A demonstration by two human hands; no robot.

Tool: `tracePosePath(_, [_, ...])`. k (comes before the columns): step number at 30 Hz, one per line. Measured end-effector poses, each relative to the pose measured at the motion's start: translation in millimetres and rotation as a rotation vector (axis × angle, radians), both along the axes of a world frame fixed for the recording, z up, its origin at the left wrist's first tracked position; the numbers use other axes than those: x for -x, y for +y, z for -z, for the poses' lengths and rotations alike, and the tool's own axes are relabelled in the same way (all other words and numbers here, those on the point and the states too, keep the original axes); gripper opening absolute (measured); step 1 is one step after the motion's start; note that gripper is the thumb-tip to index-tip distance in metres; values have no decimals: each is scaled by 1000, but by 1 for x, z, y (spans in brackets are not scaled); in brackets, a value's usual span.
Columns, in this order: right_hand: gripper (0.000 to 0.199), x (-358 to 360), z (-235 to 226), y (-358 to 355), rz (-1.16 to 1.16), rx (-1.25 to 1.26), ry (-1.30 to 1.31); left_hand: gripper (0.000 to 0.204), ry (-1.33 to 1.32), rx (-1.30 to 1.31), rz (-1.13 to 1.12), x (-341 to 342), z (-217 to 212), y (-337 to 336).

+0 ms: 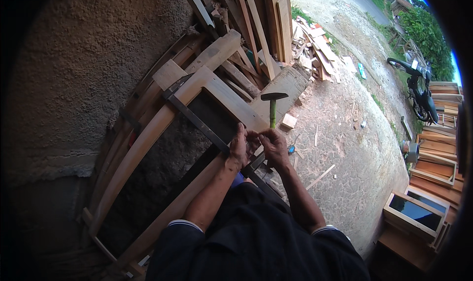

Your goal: The person assembles a wooden frame by positioning planks and securing them with nails. They use a hammer to drive nails into the joints and a metal bar clamp to hold the frame together during assembly. The person repeatedly adjusts the frame and hammers nails to ensure stability.

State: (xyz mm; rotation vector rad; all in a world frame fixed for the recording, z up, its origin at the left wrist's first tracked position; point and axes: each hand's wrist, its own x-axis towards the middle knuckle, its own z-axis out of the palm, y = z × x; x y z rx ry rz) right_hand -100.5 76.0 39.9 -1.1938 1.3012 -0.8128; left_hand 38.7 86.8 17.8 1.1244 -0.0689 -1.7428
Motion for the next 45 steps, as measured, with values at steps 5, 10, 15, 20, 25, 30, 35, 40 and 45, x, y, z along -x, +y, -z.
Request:
tracePosePath(5, [11, -5, 3, -13, 129, -148, -163, 19, -262, 177, -44, -11, 2, 4])
tracePosePath(10, [12, -14, 14, -14, 129, -39, -171, 11, -227, 313, -181, 11, 4, 7])
tracePosePath(15, [13, -17, 17, -7, 106, -107, -121, 9, -370, 353, -195, 16, 14, 3])
tracePosePath(20, [17, -15, 20, -10, 46, -8, 19, 11, -617, 493, -113, 4, 21, -3])
tracePosePath(25, [33, 2, 22, -8, 51, 61, -1, 19, -1125, 439, 54, -11, 15, -13])
tracePosePath(30, [43, 33, 15, 15, 67, 102, 37, 21, -1377, 451, 145, -9, 16, -19])
tracePosePath(35, [45, 56, 12, 33, 89, 118, 67, 21, -1463, 432, 203, -5, 18, -21])
tracePosePath(40, [46, 63, 8, 41, 103, 100, 74, 21, -1516, 434, 224, -2, 12, -20])
tracePosePath(45, [46, 63, -7, 41, 77, 302, 123, 22, -1580, 456, 256, -1, 6, -20])
